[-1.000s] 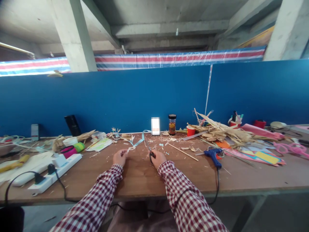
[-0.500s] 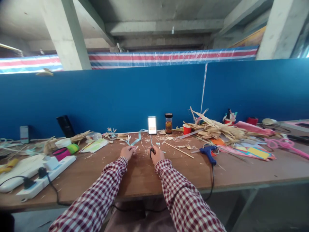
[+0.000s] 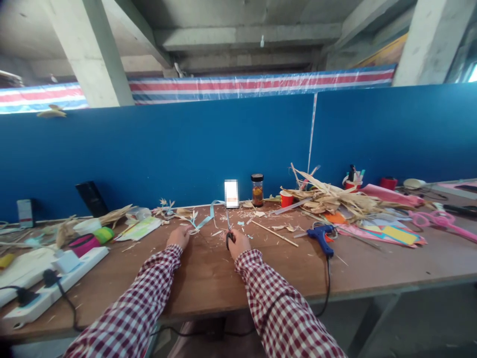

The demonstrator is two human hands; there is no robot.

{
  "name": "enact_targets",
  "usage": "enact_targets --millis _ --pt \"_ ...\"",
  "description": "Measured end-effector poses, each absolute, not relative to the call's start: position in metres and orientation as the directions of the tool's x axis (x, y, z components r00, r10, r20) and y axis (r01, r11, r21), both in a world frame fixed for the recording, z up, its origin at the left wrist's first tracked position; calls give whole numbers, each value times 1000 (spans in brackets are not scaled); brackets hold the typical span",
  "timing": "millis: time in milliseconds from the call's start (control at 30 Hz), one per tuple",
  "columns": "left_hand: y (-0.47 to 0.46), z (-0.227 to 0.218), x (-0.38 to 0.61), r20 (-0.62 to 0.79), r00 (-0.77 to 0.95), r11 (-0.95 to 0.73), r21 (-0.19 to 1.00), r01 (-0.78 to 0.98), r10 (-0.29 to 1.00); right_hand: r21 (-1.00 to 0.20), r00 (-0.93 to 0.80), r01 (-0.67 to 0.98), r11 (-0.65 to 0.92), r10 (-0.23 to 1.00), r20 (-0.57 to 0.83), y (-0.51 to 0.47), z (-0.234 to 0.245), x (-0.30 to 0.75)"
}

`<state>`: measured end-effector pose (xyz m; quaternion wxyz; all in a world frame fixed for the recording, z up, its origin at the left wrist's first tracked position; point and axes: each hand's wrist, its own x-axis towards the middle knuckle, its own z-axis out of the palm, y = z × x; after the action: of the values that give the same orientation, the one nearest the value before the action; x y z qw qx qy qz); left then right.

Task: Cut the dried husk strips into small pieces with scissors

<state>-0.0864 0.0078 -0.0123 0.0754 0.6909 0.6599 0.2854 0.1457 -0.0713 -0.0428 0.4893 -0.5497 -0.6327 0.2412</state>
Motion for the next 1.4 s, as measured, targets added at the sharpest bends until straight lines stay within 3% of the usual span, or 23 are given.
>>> enact_targets --millis 267,700,967,1400 --pt "4 -14 -77 268 -44 -91 469 878 962 -842 86 449 298 924 373 -74 -42 146" --pt "-19 -10 -78 306 -284 -69 781 621 909 -851 33 433 296 939 343 -74 -42 146" --pt "-48 -36 -2 304 -89 -254 896 364 948 -864 25 342 370 915 402 -76 -34 142" --pt "-69 -34 11 341 186 -388 792 472 921 -924 15 225 308 948 319 -81 -26 142"
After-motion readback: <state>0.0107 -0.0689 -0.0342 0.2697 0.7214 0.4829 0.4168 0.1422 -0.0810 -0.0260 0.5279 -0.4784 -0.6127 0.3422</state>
